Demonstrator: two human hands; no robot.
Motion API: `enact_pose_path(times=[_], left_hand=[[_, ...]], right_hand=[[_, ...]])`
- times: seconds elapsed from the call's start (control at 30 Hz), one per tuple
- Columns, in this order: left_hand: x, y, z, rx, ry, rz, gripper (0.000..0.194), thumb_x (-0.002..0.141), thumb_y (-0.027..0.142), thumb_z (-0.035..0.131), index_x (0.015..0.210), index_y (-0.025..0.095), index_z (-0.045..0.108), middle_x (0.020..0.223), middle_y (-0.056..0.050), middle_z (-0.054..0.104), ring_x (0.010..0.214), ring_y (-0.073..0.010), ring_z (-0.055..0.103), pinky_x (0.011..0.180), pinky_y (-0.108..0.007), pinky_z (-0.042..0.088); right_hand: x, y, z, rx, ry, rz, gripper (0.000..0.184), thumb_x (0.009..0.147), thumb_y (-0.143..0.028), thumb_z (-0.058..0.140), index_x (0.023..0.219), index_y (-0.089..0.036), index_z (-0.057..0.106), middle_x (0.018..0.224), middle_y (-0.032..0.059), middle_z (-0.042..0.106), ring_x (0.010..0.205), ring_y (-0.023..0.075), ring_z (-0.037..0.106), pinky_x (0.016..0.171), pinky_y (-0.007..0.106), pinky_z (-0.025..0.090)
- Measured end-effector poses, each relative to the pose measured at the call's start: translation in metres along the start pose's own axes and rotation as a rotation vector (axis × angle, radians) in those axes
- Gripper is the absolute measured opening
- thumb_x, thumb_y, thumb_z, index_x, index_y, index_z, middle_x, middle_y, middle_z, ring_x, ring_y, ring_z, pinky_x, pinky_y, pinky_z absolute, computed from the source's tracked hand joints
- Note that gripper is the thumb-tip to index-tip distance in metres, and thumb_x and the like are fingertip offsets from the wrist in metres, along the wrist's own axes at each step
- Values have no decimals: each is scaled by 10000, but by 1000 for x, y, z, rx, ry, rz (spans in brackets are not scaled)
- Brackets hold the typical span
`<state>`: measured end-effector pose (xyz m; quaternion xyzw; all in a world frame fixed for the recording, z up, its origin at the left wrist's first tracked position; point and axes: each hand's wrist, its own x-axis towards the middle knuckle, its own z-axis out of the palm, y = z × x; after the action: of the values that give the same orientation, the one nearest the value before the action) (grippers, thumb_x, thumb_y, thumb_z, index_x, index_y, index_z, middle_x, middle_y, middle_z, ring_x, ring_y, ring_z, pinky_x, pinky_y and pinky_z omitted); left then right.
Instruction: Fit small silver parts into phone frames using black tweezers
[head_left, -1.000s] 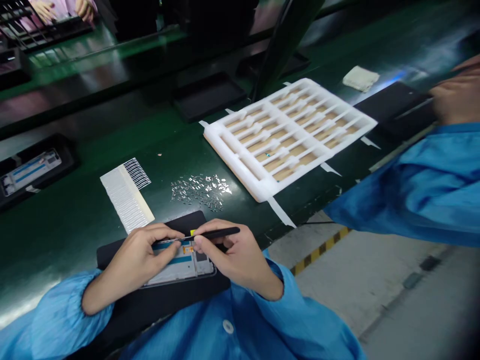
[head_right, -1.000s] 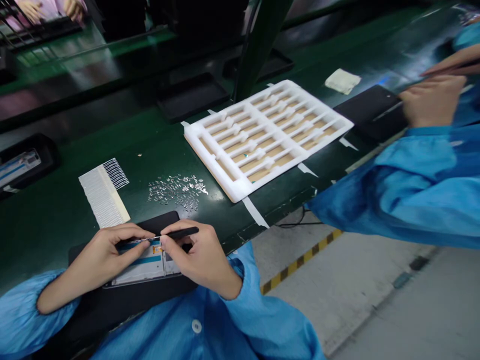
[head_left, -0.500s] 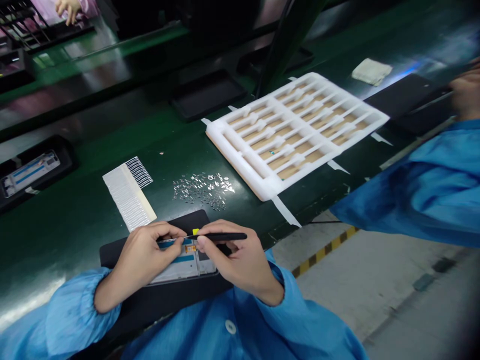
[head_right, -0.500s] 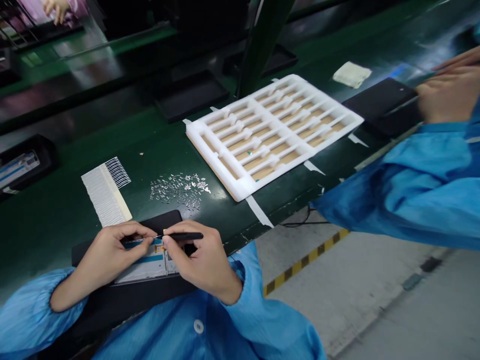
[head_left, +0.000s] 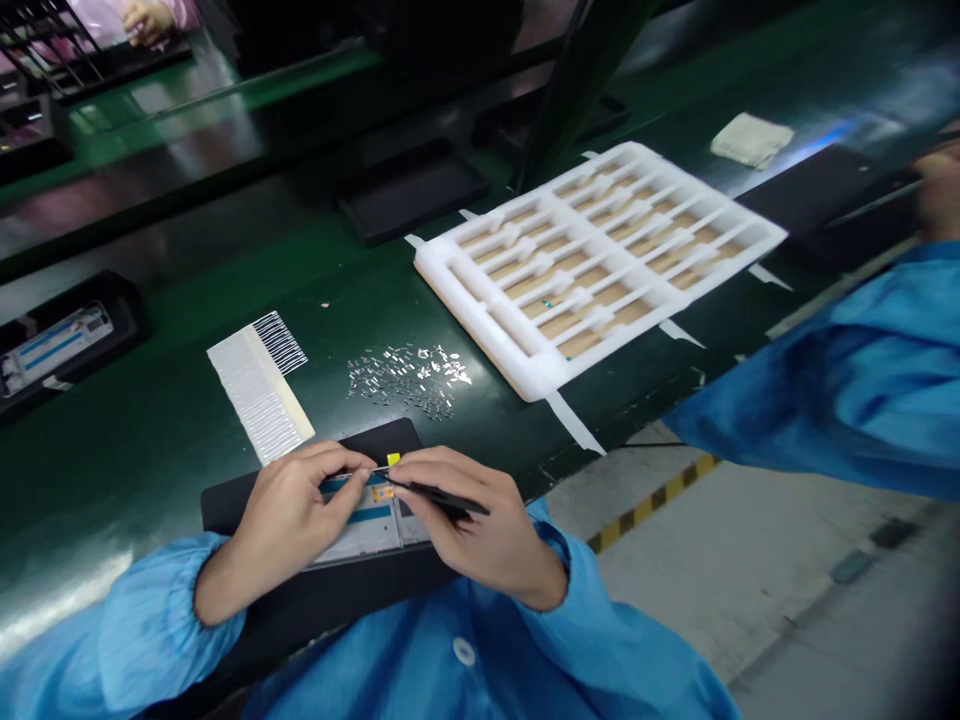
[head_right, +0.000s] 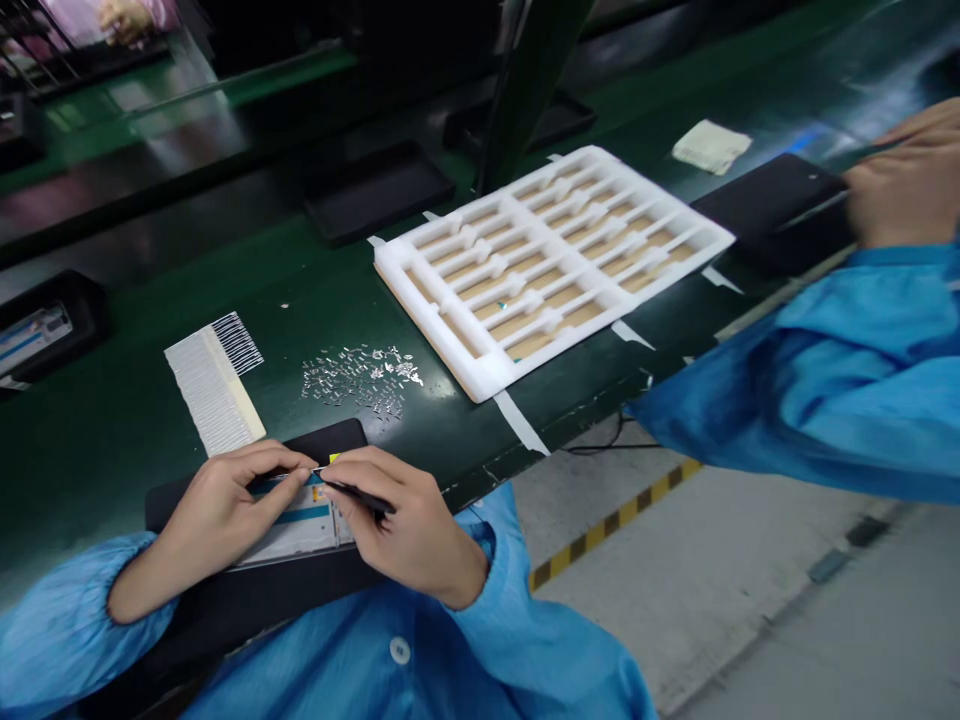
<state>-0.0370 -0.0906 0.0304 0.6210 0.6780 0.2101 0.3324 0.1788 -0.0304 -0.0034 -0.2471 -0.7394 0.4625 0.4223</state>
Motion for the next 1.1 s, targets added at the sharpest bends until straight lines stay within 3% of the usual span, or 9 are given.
enact_pose_path(times=[0.17,0.3,0.43,0.57,0.7,0.83,0.97,1.1], left_hand=[[-1,-2,-8,53,-90,112,274,1067,327,521,1180,289,768,1136,8,795,1021,-170,750,806,-258,567],[-1,0,-10,79,-80,126,279,1073,312,515,1185,274,767,1128,-1,795,1016,-170,755,751,-237,577],[-2,0,-14,142,-76,202,303,1077,264,497,1236,245,754,1164,-17,800,1020,-175,768,853,-262,607],[-12,-4,-11,353,59,375,354,1082,220,501,1381,152,677,1084,-74,816,931,-210,775,817,-326,624],[-18,-5,-9,583,188,523,294,1081,199,521,1282,113,718,996,-96,820,884,-243,771,826,-385,615],[1,-15,-28,553,240,428,240,1077,327,589,1140,186,773,993,-55,821,873,-212,765,821,-333,593],[39,-47,-58,676,380,237,314,1082,365,523,1133,173,767,1149,-115,784,1083,-303,726,931,-414,561],[64,-69,-69,806,336,169,358,1078,398,474,1073,173,753,1109,-129,748,1043,-311,697,868,-406,547]], right_hand=[[-3,3,1,-6,-4,-35,247,983,-63,697,1164,-211,775,1062,96,808,997,213,788,918,349,671],[-4,4,4,-32,-4,-40,255,987,-59,691,1179,-208,772,1082,103,808,1014,217,789,938,357,668],[-4,3,3,-34,-14,-44,254,986,-62,693,1184,-202,771,1091,109,805,1019,217,787,939,356,667],[-3,2,3,-3,-3,-8,250,977,-67,694,1156,-218,782,1084,98,810,1009,222,789,924,360,671],[-3,2,7,-4,9,10,240,976,-70,689,1144,-212,785,1064,102,803,987,225,786,898,362,669],[-2,-1,7,21,30,23,200,963,-81,706,1106,-185,799,1032,113,807,955,227,787,873,356,665],[2,-5,1,99,148,73,157,939,-94,740,1033,-191,820,972,95,822,883,214,791,801,328,665],[6,-6,-3,87,189,77,179,933,-90,730,1032,-205,824,968,83,828,885,216,792,804,343,668]])
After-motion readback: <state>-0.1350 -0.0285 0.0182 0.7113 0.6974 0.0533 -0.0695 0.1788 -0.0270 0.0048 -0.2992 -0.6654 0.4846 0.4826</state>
